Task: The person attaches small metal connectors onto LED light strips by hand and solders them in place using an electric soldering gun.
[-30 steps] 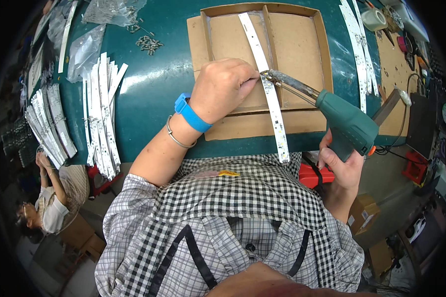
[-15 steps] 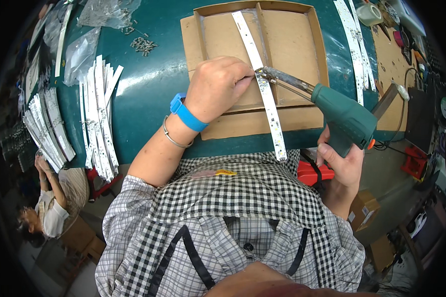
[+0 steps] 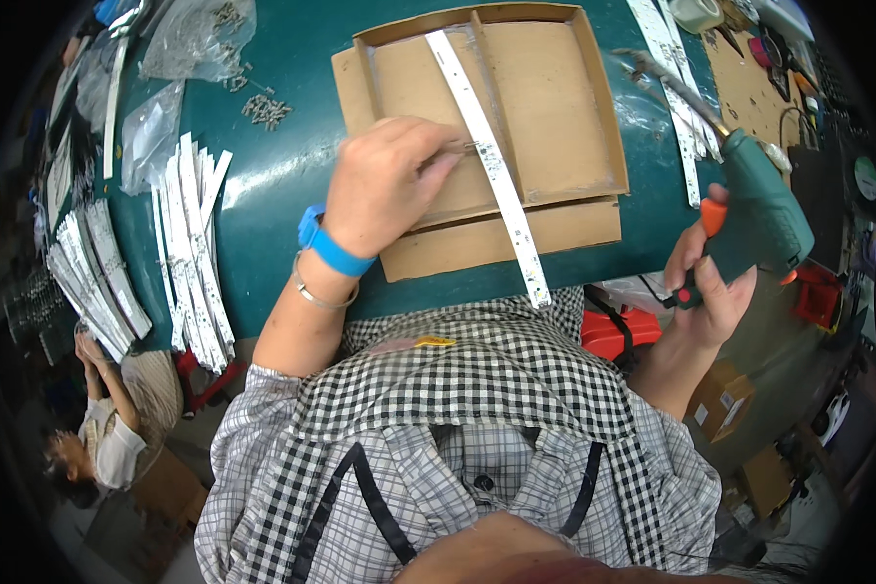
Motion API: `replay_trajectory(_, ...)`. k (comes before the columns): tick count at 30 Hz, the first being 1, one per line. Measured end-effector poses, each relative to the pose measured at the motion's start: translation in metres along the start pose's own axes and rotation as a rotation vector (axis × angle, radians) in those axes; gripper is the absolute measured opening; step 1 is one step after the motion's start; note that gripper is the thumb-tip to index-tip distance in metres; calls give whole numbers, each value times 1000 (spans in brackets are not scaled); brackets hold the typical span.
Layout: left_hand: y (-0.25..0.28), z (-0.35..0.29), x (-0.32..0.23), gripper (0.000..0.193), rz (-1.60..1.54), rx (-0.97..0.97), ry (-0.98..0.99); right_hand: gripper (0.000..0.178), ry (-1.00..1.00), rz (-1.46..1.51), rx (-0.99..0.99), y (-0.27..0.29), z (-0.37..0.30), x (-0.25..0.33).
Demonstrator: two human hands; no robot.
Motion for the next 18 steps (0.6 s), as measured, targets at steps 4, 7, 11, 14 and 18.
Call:
replay_trajectory(4,11,10,-26,23,-39,87,-66,52,139,-199,-225,26,9,7)
replay_trajectory(7,-9,5,-61,32,-131,302,-322,44,283,-514,-360,45,24,-7)
replay_trajectory(11,-22,-3,-80,24,-151,496,-395,52,186,-1065,-480,42,41,-14)
replay_trajectory(14,-13,-7,-79,25,-22,550,-450,54,254,-1251,-474,41,48,-22)
replay_trajectory(18,38,-18,-77,31,65,491,-410,56,180,-1451,-414,38,50,-28)
Point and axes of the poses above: each hand's wrist, its own z-axis towards the middle knuckle, its own y-axis out of the back of the hand, x = y × z, the point moved 5 cm from there along z, towards the middle knuckle
